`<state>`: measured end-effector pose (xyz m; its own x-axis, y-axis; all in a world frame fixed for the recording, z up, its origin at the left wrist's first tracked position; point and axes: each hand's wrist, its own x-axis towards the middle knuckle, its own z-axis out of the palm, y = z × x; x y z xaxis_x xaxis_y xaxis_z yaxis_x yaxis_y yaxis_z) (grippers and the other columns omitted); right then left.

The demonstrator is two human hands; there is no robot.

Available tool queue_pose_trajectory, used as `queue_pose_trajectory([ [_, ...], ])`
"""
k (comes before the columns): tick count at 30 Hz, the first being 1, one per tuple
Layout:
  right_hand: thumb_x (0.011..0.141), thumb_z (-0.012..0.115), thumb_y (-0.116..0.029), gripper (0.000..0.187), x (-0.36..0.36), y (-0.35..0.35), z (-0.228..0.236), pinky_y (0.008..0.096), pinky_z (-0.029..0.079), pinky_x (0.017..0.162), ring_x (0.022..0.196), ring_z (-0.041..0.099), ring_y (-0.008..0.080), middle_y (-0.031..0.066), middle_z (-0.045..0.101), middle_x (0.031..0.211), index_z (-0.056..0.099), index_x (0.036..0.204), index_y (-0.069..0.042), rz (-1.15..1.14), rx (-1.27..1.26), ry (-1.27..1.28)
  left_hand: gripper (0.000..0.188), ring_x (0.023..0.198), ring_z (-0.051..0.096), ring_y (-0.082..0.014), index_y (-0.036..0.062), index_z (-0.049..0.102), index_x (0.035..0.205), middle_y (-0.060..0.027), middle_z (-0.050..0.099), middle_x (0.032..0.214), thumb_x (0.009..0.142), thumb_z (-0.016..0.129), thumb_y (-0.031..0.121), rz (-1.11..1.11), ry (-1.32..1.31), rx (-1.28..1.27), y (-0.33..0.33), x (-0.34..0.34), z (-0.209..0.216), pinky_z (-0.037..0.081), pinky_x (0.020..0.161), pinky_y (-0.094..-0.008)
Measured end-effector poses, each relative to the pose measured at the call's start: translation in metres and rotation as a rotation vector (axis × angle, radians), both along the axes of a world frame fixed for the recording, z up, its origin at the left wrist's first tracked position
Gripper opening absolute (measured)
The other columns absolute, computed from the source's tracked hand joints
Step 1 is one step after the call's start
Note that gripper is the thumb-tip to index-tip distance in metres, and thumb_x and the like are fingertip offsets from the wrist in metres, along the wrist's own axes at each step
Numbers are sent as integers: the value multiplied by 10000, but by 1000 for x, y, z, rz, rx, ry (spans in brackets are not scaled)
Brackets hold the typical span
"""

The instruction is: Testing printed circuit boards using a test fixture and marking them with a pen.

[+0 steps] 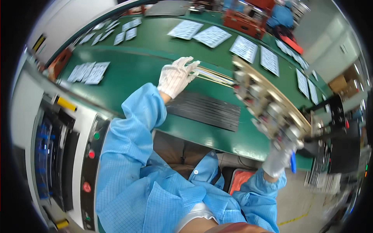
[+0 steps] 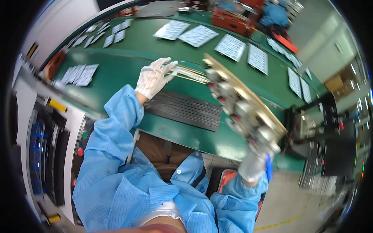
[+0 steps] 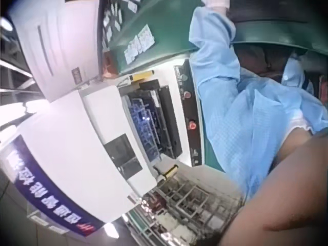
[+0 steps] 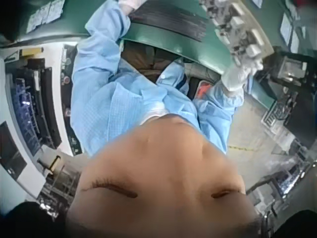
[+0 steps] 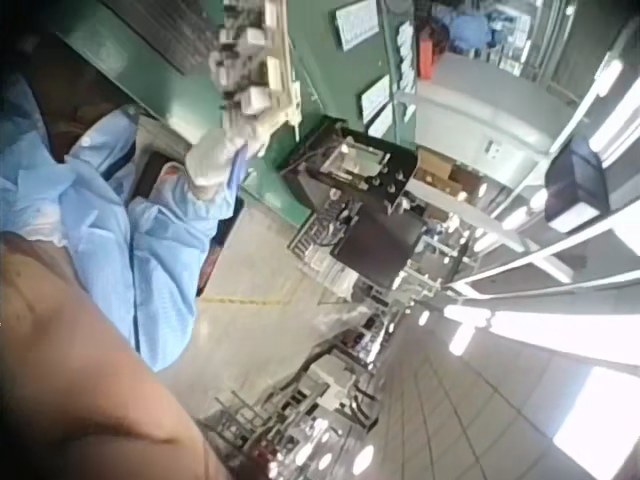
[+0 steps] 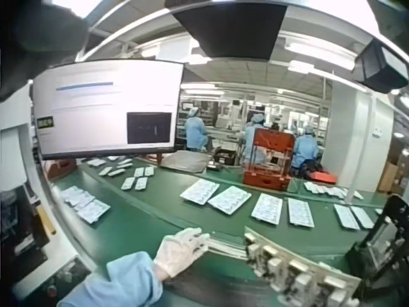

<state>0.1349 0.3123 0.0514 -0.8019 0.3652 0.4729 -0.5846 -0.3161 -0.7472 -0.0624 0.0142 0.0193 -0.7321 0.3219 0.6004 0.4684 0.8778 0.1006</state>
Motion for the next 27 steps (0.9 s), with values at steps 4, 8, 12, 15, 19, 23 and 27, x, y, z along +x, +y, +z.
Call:
queue_pose_trajectory([
  [4,957,486,-155,167,-113,-100,-4,235,436,590,703,564,136,46,593,855,540,1050,-28,824,-16,-317,304,1091,567,-249,159,613,1171,-80,562,1232,869,593,190,217,-81,96,-73,112,4,498,873,-373],
  [8,873,602,-194,268,-161,-224,-50,361,501,649,761,634,308,172,646,865,535,973,46,199,1337,334,278,1016,592,-326,106,602,1140,-151,577,1131,874,534,64,639,118,222,-142,236,-13,514,835,-381],
  [12,789,687,-308,396,-155,-309,-84,452,502,770,948,591,396,233,605,1050,567,979,17,178,1597,593,428,1201,458,-395,105,553,1233,-168,513,1247,817,559,3,1267,174,170,-197,354,-40,411,996,-431],
  [15,873,514,-527,571,-142,-356,-85,460,517,743,1081,563,389,264,609,1077,537,1042,17,13,1772,574,414,1280,379,-395,140,524,1284,-156,453,1339,871,543,119,1773,152,65,-220,424,-69,334,1039,-505],
  [19,927,438,-487,510,-170,-386,-49,483,519,673,788,654,397,241,658,864,487,1149,-31,135,2032,371,438,1351,278,-375,160,474,1344,-132,382,1421,939,444,323,2161,116,85,-241,469,-99,183,1080,-591],
  [23,905,549,-354,400,-205,-386,-42,474,510,688,773,652,393,183,676,881,518,1147,-38,106,1844,521,488,1370,238,-380,106,430,1375,-198,329,1441,962,369,358,2219,38,173,-252,479,-113,156,1077,-621],
  [27,809,697,-191,409,-218,-362,-74,461,437,887,985,582,376,186,642,1064,540,1141,-13,342,1587,863,519,1312,254,-507,37,409,1367,-301,322,1402,960,403,359,2220,299,65,-254,483,-119,240,1071,-577],
])
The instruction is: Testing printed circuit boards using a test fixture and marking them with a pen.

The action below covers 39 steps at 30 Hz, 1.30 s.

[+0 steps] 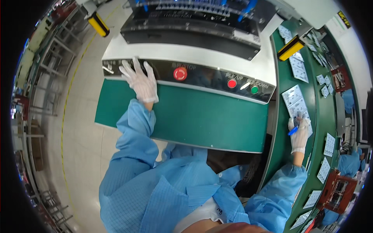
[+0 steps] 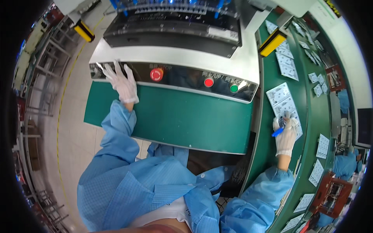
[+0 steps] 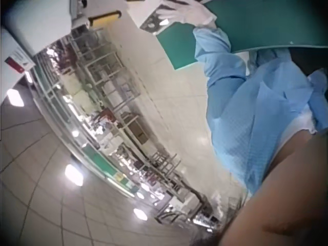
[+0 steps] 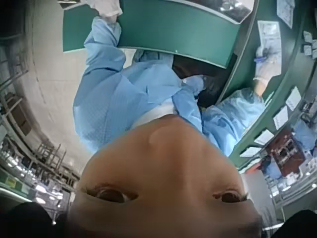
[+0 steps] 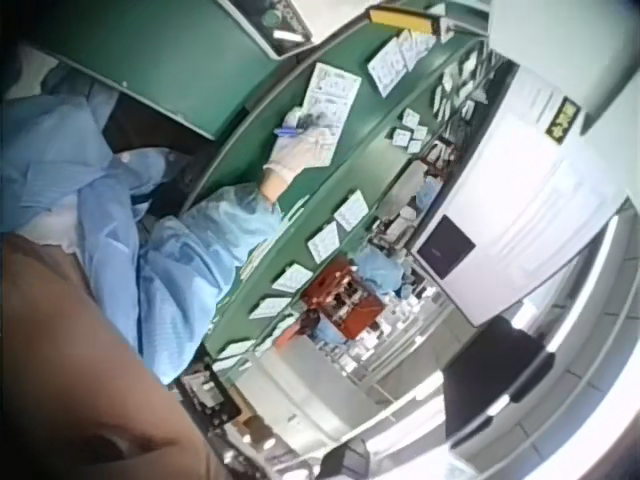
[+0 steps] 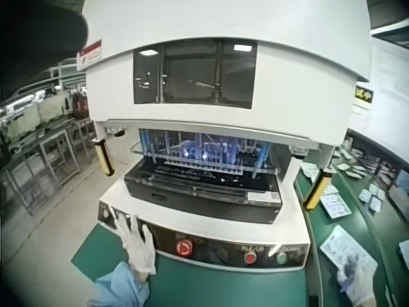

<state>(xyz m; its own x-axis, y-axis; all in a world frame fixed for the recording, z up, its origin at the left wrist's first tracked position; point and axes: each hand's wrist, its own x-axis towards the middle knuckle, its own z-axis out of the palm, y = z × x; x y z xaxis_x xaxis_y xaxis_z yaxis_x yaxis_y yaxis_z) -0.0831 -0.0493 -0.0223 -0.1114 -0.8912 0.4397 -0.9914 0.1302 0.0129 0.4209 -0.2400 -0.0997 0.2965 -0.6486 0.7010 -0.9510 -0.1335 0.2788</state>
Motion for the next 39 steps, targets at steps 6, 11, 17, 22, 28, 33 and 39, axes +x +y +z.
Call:
queue_pose_trajectory([
  [6,812,681,-96,502,-15,29,-22,466,404,970,1115,519,389,168,590,1196,461,1260,-36,25,-211,114,543,1285,288,-520,-23,413,1345,-332,337,1373,956,431,355,-15,-29,-68,-5,6,-10,269,1069,-559],
  [11,791,700,-81,447,-25,33,-21,445,454,862,1017,568,384,177,580,1242,517,1197,-50,9,-52,61,545,1282,288,-526,-47,428,1333,-330,343,1380,956,428,345,16,-9,-122,-8,10,-15,274,1071,-540],
  [17,740,732,-40,588,-25,40,-26,419,477,818,998,571,343,160,614,1130,482,1273,-50,-74,-119,-14,513,1281,297,-517,-16,461,1325,-317,352,1380,955,432,339,43,-39,-80,-10,14,-17,270,1063,-557],
  [22,710,774,-132,723,-27,46,-26,463,419,909,936,578,319,111,632,930,441,1348,-67,-111,-115,129,504,1283,270,-537,6,472,1324,-298,337,1397,953,429,345,15,-22,-98,-9,12,-17,272,1050,-576],
  [28,800,722,-137,685,-32,51,-36,413,482,801,933,592,342,191,601,1063,383,1395,-98,-239,-33,-213,464,1296,261,-528,26,477,1323,-293,342,1390,954,444,307,-48,7,-68,-5,5,-5,273,1058,-571],
  [33,782,730,-90,684,-40,53,-45,392,481,766,908,581,337,197,589,1068,397,1380,-86,-98,-132,-172,425,1291,289,-512,22,510,1283,-269,385,1368,927,513,253,-306,55,-222,18,-18,17,275,1066,-557],
  [39,783,693,1,613,-37,43,-42,331,498,808,926,599,284,162,549,1129,466,1347,-77,-146,-104,-195,380,1246,433,-388,85,569,1203,-170,533,1275,886,589,294,-620,94,-295,-20,-50,93,356,1037,-470],
])
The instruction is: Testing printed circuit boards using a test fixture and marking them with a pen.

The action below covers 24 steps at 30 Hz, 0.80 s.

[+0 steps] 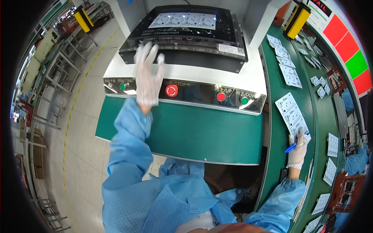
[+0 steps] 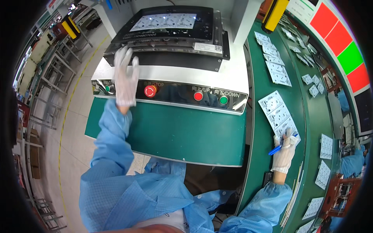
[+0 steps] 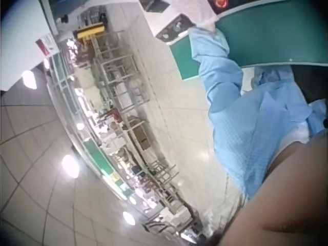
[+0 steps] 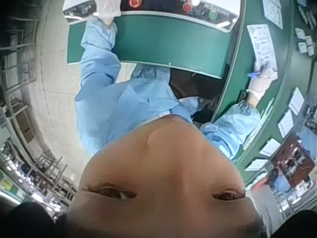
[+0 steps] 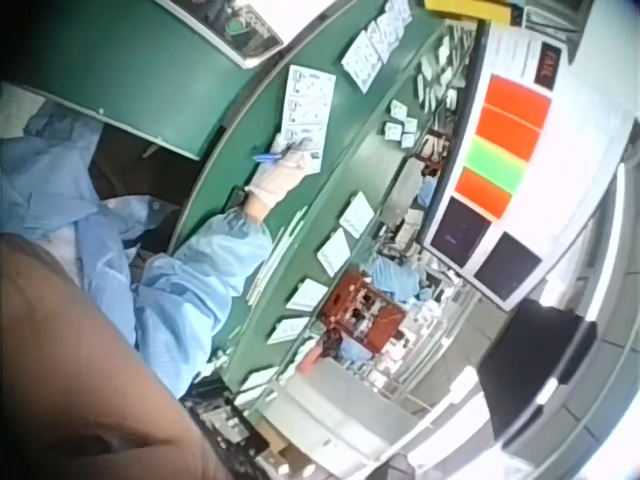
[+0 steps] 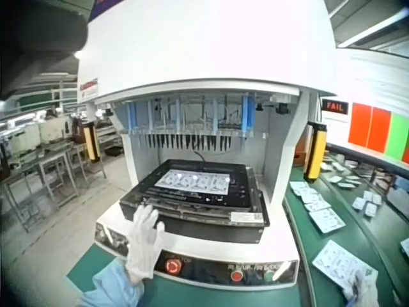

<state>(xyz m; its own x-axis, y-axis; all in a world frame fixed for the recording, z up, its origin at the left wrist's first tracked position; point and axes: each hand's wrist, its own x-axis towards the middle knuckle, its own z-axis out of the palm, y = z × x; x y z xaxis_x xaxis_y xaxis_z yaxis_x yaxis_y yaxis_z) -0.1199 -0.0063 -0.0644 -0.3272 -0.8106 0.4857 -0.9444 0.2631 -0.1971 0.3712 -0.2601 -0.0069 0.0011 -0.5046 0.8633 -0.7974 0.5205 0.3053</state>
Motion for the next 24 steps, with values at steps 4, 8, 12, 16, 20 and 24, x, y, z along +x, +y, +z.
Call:
queue_pose_trajectory([
  [4,750,723,-15,604,10,2,10,378,493,800,938,607,313,178,605,1030,504,1311,-73,62,-119,135,454,1189,493,-324,157,582,1229,-87,582,1236,858,599,417,78,-538,59,-88,-14,65,414,978,-419],
  [8,743,741,-76,568,17,3,19,395,487,758,846,591,317,156,598,916,531,1271,-56,52,-107,78,529,976,611,-241,125,658,1060,-82,634,1007,757,641,558,101,-721,88,-132,-28,98,517,797,-372],
  [12,698,775,-129,546,19,1,24,381,492,705,783,582,285,114,589,858,565,1190,-23,77,-96,114,534,819,637,-230,58,644,867,-79,626,833,776,605,584,229,-1013,44,-136,-35,106,529,678,-356],
  [16,701,769,-126,528,20,-1,24,370,495,703,792,585,277,111,604,862,569,1176,-12,58,-87,116,366,767,630,-225,75,639,870,-73,613,782,857,567,433,149,-1149,-55,-150,-36,101,517,641,-372],
  [20,728,749,-146,529,19,3,22,399,494,744,851,608,302,136,652,952,546,1203,-32,27,-56,138,154,768,612,-228,109,658,915,-59,600,774,874,534,189,70,-976,-214,-171,-38,97,509,641,-372],
  [24,754,734,-162,515,18,3,17,413,491,775,907,614,319,143,658,973,540,1218,-50,-23,-55,36,153,777,616,-283,105,673,912,-107,619,780,863,536,156,48,-749,-263,-176,-41,102,505,670,-409],
])
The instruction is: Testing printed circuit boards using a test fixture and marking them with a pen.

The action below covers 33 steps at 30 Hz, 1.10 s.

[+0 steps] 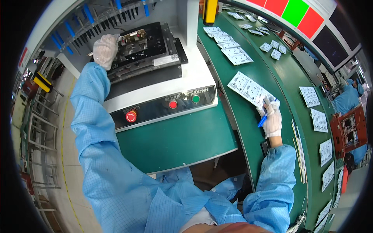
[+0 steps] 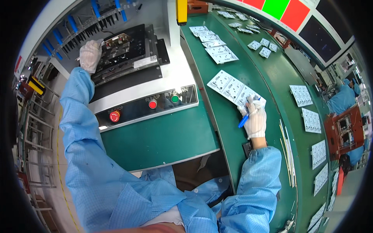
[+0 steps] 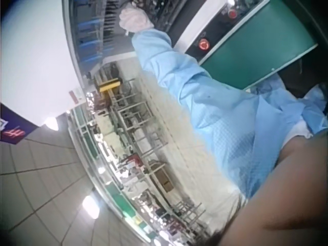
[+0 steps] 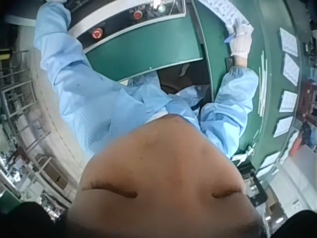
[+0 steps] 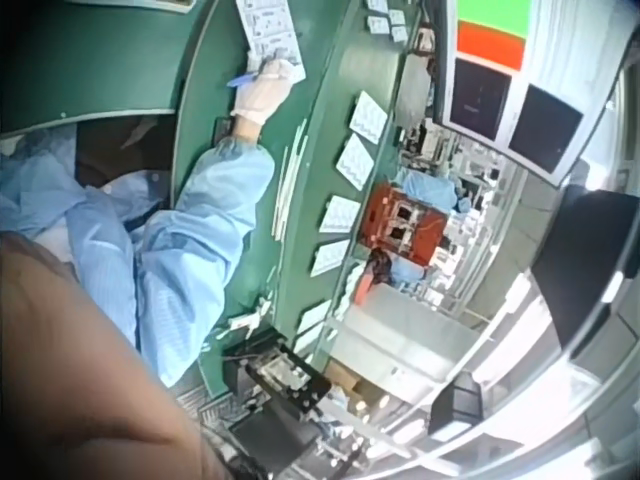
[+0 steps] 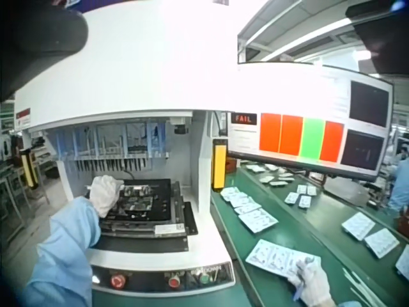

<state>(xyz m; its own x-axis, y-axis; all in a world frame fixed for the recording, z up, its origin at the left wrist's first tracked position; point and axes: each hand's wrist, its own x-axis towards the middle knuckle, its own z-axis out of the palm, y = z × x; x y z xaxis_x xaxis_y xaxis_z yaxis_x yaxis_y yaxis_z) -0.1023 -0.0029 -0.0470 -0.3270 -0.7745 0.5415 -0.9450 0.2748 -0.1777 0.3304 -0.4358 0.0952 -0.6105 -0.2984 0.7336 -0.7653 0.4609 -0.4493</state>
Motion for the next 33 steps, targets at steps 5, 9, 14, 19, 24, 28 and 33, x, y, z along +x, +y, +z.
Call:
queue_pose_trajectory([
  [5,751,728,-98,495,-4,-6,-9,400,490,818,933,593,369,184,627,973,558,1214,-47,137,-217,-121,111,811,614,-301,103,652,913,-119,630,829,844,574,141,-12,189,-22,21,-2,13,495,712,-424],
  [9,747,710,-39,474,-5,-2,-13,406,479,823,932,584,383,180,623,971,566,1198,-42,174,-232,-154,97,784,593,-300,76,597,884,-113,599,817,791,617,56,-160,364,-119,65,6,33,481,707,-420],
  [14,788,675,-25,314,14,1,4,402,460,901,1048,585,373,156,609,1214,569,1084,-27,276,-298,-146,169,823,564,-338,50,551,940,-143,575,884,783,608,30,-42,442,-8,175,48,41,460,715,-433],
  [19,799,655,20,313,66,-68,62,374,464,909,1057,589,312,175,621,1171,583,1102,-4,542,-370,-126,95,725,569,-335,60,568,853,-142,552,801,832,602,146,37,332,332,264,74,-25,471,619,-420],
  [24,756,697,-163,281,158,-223,124,441,467,832,949,594,374,173,643,1033,619,981,-13,769,-257,82,153,550,607,-325,163,722,809,-120,640,638,779,629,281,102,74,1084,308,75,-91,473,531,-437],
  [28,815,647,-407,368,229,-335,132,430,498,633,708,629,350,189,631,778,596,906,-54,645,-134,230,162,628,621,-266,198,699,941,-47,611,638,844,593,274,5,-79,1339,347,72,-131,493,606,-384],
  [33,808,664,-360,344,252,-390,127,429,490,708,747,607,343,165,582,776,580,848,-28,850,-104,436,158,615,601,-256,160,651,921,-54,555,644,793,590,229,-261,194,1013,343,93,-144,468,530,-434],
])
